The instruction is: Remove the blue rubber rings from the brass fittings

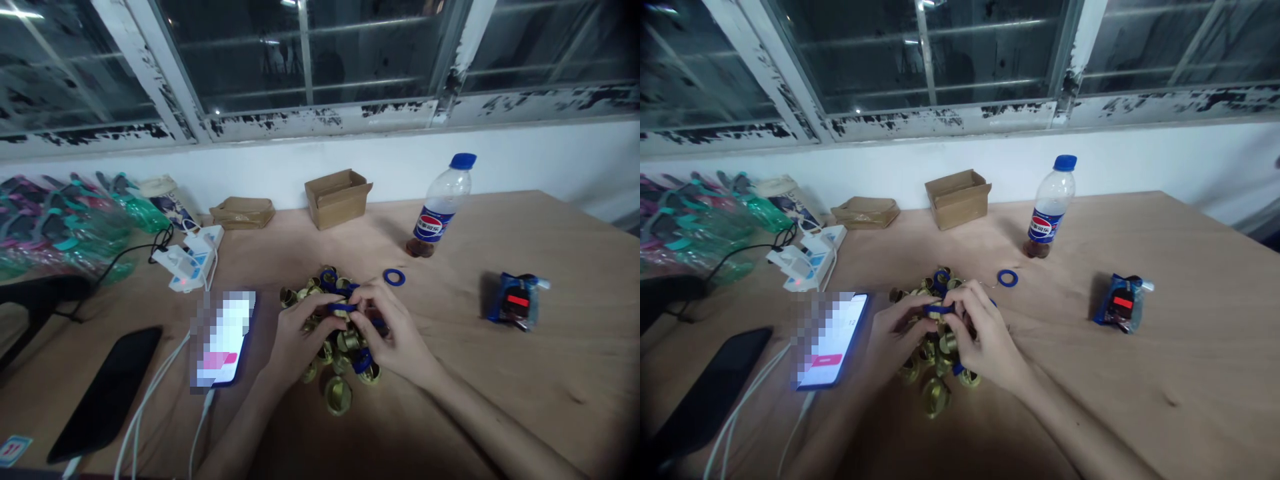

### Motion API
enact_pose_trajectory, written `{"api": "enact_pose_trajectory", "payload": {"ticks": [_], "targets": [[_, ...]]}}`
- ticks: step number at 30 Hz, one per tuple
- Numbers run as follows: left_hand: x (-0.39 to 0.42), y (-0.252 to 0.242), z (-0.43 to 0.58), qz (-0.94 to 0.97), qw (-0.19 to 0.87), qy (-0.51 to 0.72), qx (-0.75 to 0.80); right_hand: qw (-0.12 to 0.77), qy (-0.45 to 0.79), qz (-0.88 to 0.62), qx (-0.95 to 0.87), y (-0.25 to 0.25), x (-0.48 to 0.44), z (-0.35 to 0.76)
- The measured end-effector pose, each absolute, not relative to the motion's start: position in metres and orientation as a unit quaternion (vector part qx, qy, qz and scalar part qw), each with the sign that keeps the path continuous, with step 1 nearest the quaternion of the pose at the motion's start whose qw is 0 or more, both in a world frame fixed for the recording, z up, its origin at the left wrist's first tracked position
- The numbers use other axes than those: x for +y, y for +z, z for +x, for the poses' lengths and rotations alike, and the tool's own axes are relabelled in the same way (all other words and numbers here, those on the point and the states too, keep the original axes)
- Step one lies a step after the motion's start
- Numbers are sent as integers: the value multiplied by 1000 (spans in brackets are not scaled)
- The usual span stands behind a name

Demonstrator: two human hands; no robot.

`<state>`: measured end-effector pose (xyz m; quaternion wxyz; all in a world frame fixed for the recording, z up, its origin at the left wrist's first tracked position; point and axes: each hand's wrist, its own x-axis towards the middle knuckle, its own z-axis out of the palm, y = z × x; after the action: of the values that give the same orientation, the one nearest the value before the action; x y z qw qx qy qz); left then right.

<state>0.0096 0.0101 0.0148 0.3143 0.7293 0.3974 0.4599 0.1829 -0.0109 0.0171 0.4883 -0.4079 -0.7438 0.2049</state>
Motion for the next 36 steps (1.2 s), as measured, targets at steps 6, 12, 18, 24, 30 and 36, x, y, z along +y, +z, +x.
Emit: {"api": "enact_pose_trajectory", "payload": {"ticks": [6,12,18,24,30,36], "targets": [[10,13,11,677,326,527,397,501,238,-429,-713,7,-14,174],[9,15,13,686,311,522,401,505,238,-438,-705,7,-15,174],[9,14,15,664,344,521,411,509,229,-439,-704,8,-15,174],[11,15,17,645,383,517,412,525,237,-442,-688,7,-17,170],[11,15,17,625,388,518,437,533,270,-444,-668,4,-17,168],[7,13,21,608,403,526,437,529,204,-478,-671,-1,-19,166]]}}
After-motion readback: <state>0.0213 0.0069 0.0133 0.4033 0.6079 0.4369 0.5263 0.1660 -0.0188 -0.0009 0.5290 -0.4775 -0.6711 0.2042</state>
